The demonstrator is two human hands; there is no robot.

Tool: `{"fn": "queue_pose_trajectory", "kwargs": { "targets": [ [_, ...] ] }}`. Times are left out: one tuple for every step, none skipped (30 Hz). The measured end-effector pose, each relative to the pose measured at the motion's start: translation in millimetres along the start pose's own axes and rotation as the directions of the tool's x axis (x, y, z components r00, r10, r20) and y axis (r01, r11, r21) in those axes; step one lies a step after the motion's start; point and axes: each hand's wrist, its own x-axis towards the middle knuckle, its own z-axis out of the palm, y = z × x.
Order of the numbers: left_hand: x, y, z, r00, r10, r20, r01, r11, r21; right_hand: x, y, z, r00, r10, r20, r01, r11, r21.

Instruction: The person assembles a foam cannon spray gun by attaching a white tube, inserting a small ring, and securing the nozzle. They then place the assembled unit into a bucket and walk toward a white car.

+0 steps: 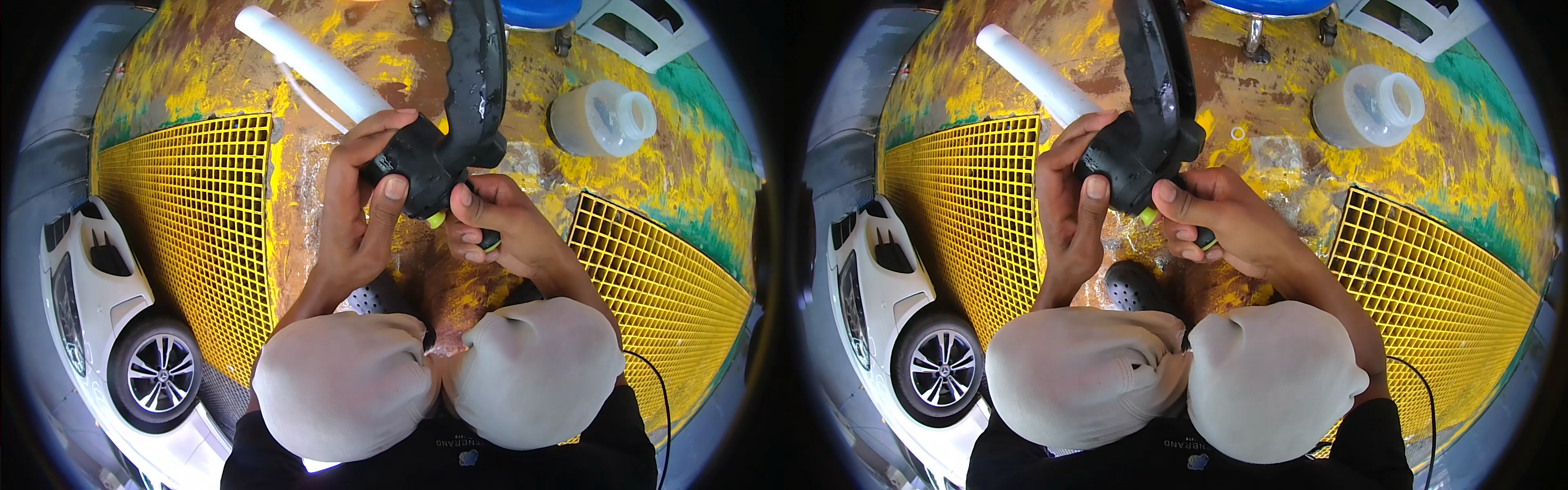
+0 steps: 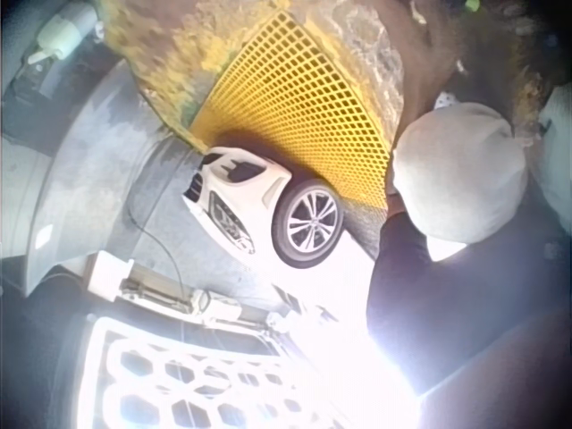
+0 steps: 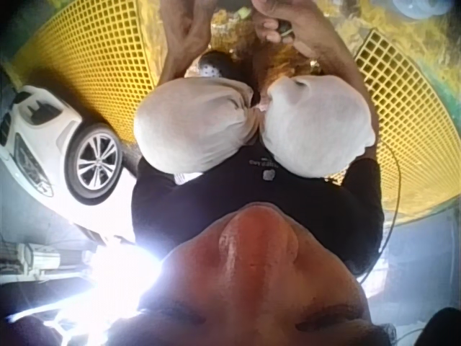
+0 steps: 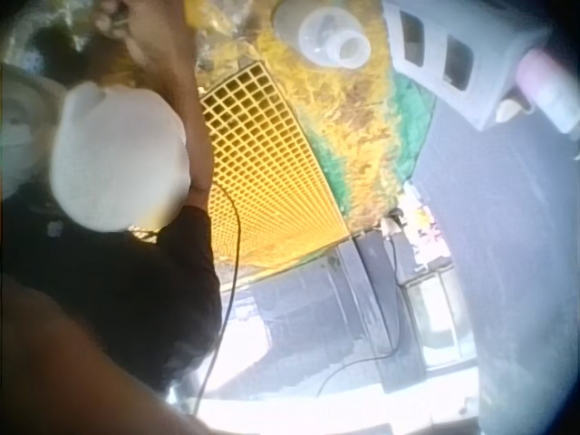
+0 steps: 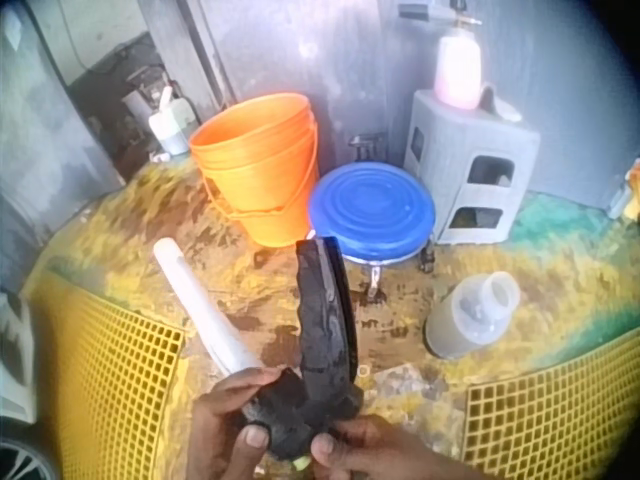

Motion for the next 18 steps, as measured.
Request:
{"fn": "queue_pose_trajectory", "kwargs": {
  "targets": [
    [0.0,1.0,0.0,1.0,-0.007,0.013,0.007,1.0,0.028,-0.1,0.9,-0.2,1.0,-0.003,-0.005,0.003,1.0,0.016],
    [-0.3,2.2,-0.3,1.0,-0.014,0.024,0.013,0.998,0.058,-0.8,1.5,-0.4,1.0,-0.009,-0.006,0.009,1.0,0.005],
    [-0.4,3.4,-0.7,0.999,-0.02,0.035,0.017,0.996,0.088,-0.8,1.5,-0.9,1.0,-0.017,-0.007,0.017,1.0,-0.007],
    [-0.8,4.2,-1.0,0.999,-0.034,0.039,0.031,0.996,0.079,-0.8,1.6,-1.2,1.0,-0.025,-0.002,0.025,0.999,-0.02],
    [-1.2,5.1,-1.4,0.998,-0.05,0.041,0.047,0.996,0.071,-0.7,1.7,-1.4,1.0,-0.022,-0.015,0.022,0.999,-0.032],
    [-1.5,5.6,-1.7,0.997,-0.063,0.043,0.06,0.996,0.063,0.0,1.8,-1.5,1.0,-0.022,-0.021,0.021,0.999,-0.048],
    [-1.9,5.9,-1.9,0.996,-0.072,0.044,0.069,0.996,0.062,0.5,2.4,-1.2,0.999,-0.028,-0.018,0.026,0.998,-0.06],
    [-2.2,6.1,-2.1,0.996,-0.082,0.045,0.079,0.995,0.061,1.7,2.9,-0.7,0.999,-0.036,-0.035,0.032,0.995,-0.094],
    [-2.5,6.1,-2.1,0.995,-0.094,0.045,0.091,0.994,0.062,2.7,3.8,0.0,0.998,-0.049,-0.043,0.043,0.991,-0.124],
    [-2.6,6.2,-2.2,0.994,-0.1,0.037,0.097,0.992,0.08,3.7,4.6,1.0,0.996,-0.049,-0.073,0.038,0.988,-0.148],
    [-2.6,6.0,-2.0,0.994,-0.106,0.028,0.102,0.99,0.098,4.7,5.3,1.7,0.994,-0.083,-0.064,0.07,0.982,-0.176],
    [-2.6,6.1,-1.9,0.993,-0.111,0.028,0.108,0.988,0.114,5.0,6.0,2.5,0.991,-0.106,-0.079,0.088,0.976,-0.2],
    [-2.3,6.0,-1.7,0.992,-0.127,0.012,0.124,0.984,0.124,5.6,6.2,2.9,0.987,-0.131,-0.092,0.108,0.968,-0.226],
    [-2.2,5.9,-1.5,0.99,-0.143,0.005,0.141,0.981,0.132,5.6,6.4,3.0,0.987,-0.126,-0.101,0.099,0.966,-0.237],
    [-1.7,5.8,-1.3,0.988,-0.156,-0.006,0.156,0.978,0.135,5.6,6.0,2.5,0.986,-0.12,-0.111,0.089,0.964,-0.249],
    [-1.4,5.5,-0.9,0.989,-0.15,-0.006,0.149,0.98,0.135,5.5,5.7,1.7,0.986,-0.116,-0.123,0.081,0.962,-0.259],
    [-0.8,5.1,-0.5,0.99,-0.14,-0.008,0.14,0.982,0.13,5.3,5.0,0.5,0.988,-0.085,-0.126,0.059,0.978,-0.198],
    [-0.5,4.5,0.0,0.991,-0.131,-0.012,0.131,0.983,0.126,5.3,4.5,-1.1,0.991,-0.053,-0.125,0.035,0.99,-0.137]
  ]
}}
